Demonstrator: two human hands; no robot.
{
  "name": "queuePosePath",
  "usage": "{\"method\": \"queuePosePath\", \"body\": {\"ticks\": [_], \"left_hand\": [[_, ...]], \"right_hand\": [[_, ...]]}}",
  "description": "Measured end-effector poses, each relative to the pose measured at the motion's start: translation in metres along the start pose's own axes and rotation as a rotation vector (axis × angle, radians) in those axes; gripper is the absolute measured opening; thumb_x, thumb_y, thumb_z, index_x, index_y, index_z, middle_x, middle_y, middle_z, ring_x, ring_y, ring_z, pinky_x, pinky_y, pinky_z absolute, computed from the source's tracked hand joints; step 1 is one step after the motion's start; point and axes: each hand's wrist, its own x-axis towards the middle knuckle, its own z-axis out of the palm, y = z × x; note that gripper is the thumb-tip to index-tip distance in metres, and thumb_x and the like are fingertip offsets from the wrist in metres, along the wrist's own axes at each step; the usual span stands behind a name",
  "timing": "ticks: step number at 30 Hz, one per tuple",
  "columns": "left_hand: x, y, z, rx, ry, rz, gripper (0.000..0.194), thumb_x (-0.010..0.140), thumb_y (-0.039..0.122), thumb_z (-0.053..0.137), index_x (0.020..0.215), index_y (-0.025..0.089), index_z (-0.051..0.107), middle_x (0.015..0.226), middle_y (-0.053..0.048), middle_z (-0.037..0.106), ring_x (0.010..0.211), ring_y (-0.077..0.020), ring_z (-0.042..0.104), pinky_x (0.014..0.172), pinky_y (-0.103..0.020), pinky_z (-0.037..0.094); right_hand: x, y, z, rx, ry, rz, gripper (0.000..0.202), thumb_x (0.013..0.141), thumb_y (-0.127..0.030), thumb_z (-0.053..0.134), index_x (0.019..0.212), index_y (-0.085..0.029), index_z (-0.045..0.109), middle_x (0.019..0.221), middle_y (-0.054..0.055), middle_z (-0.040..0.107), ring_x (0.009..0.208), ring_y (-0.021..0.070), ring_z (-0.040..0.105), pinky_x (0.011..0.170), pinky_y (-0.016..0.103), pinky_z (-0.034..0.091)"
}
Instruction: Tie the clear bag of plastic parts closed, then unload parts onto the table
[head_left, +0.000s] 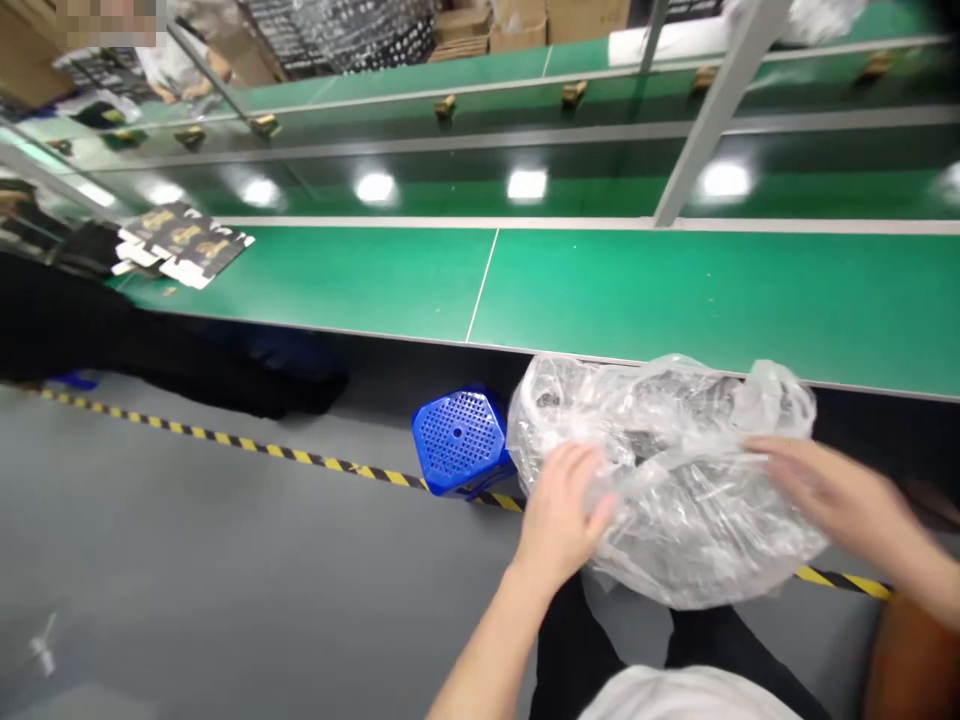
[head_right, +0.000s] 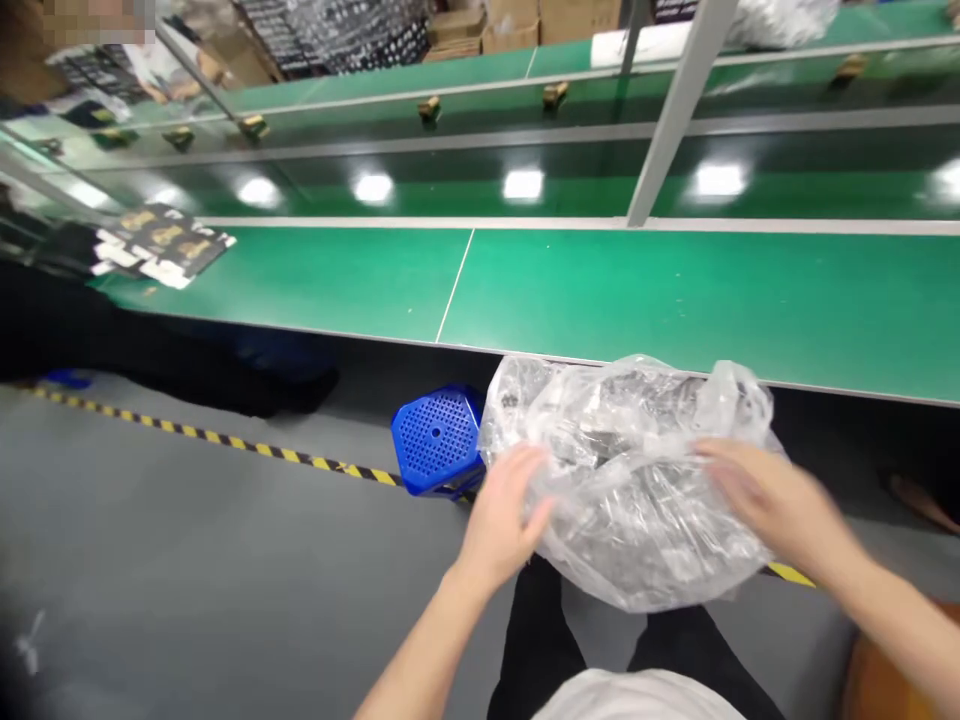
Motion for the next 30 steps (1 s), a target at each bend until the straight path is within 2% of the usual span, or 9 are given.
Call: {"method": "queuePosePath", "body": {"ticks": [3,6,8,12,17,21,24,27,30], "left_hand": [[0.041,0.0,0.003,0.352,-0.349,0.328,0.081,0.074,0.043,0.074,0.138,0.018,0.03,0.131,-0.013,0.043,0.13,-0.0327,0.024,0.112,-0.055,0.016],[0.042,-0.024,0.006,0.62,-0.494,0.345,0.044,0.078,0.024,0.069,0.117,0.011,0.054,0.087,-0.011,0.063,0.104,-0.0321,0.049,0.109,-0.061,0.012],[0.03,-0.039,-0.005,0.663,-0.498,0.346,0.015,0.082,0.009,0.052,0.094,0.012,0.062,0.071,-0.006,0.059,0.086,-0.025,0.053,0.109,-0.06,0.014],[0.002,-0.058,-0.035,0.691,-0.392,0.303,0.02,0.082,0.007,0.045,0.078,0.016,0.062,0.08,-0.006,0.055,0.091,-0.024,0.05,0.107,-0.064,0.013],[-0.025,-0.08,-0.038,0.604,-0.476,0.122,0.028,0.071,0.0,0.046,0.08,0.019,0.063,0.107,-0.008,0.052,0.124,-0.0275,0.032,0.103,-0.07,0.013],[-0.038,-0.051,-0.029,0.526,-0.364,-0.017,0.045,0.066,-0.005,0.038,0.095,0.022,0.06,0.122,-0.003,0.048,0.127,-0.0252,0.029,0.104,-0.063,0.027],[-0.033,0.0,-0.012,0.426,-0.122,0.084,0.052,0.073,-0.005,0.033,0.114,0.022,0.051,0.129,-0.002,0.043,0.13,-0.0184,0.026,0.114,-0.048,0.02],[-0.021,0.031,0.017,0.415,-0.272,0.294,0.049,0.085,0.016,0.05,0.132,0.026,0.035,0.136,-0.004,0.037,0.132,-0.0234,0.02,0.113,-0.052,0.018],[-0.019,0.02,0.041,0.552,-0.506,0.377,0.076,0.074,0.049,0.071,0.135,0.024,0.033,0.127,-0.012,0.046,0.127,-0.0391,0.023,0.103,-0.07,0.019]], "right_hand": [[0.006,-0.029,0.047,-0.093,-0.174,-0.374,0.051,0.1,-0.052,0.021,0.137,-0.022,0.038,0.127,0.011,0.043,0.113,0.0308,0.042,0.101,0.056,0.026],[0.002,-0.037,0.072,-0.234,-0.225,-0.384,0.046,0.099,-0.042,0.028,0.133,-0.015,0.042,0.09,0.01,0.056,0.083,0.03,0.054,0.095,0.06,0.027],[-0.011,-0.033,0.063,-0.276,-0.296,-0.36,0.035,0.098,-0.039,0.037,0.115,-0.015,0.056,0.076,0.007,0.054,0.073,0.0278,0.054,0.087,0.051,0.036],[-0.064,-0.007,0.029,-0.301,-0.417,-0.206,0.037,0.1,-0.045,0.042,0.08,-0.02,0.06,0.069,0.007,0.054,0.066,0.0272,0.055,0.061,0.037,0.04],[-0.174,0.027,0.053,-0.177,-0.445,-0.025,0.024,0.092,-0.037,0.049,0.108,-0.031,0.065,0.087,0.011,0.057,0.062,0.0291,0.056,0.052,0.039,0.043],[-0.252,0.008,0.122,-0.216,-0.488,-0.017,0.064,0.061,-0.019,0.066,0.124,-0.025,0.058,0.112,0.016,0.054,0.089,0.0385,0.054,0.073,0.051,0.051],[-0.274,-0.013,0.172,-0.206,-0.452,0.04,0.071,0.062,-0.016,0.062,0.132,-0.016,0.049,0.129,0.016,0.041,0.109,0.0367,0.045,0.089,0.049,0.046],[-0.269,-0.019,0.197,-0.004,-0.408,0.13,0.062,0.073,-0.024,0.049,0.133,-0.011,0.047,0.137,0.012,0.032,0.117,0.032,0.04,0.095,0.045,0.043],[-0.246,-0.012,0.183,0.299,-0.325,0.309,0.048,0.087,-0.044,0.039,0.127,-0.022,0.055,0.132,0.005,0.04,0.116,0.0309,0.042,0.093,0.044,0.045]]}}
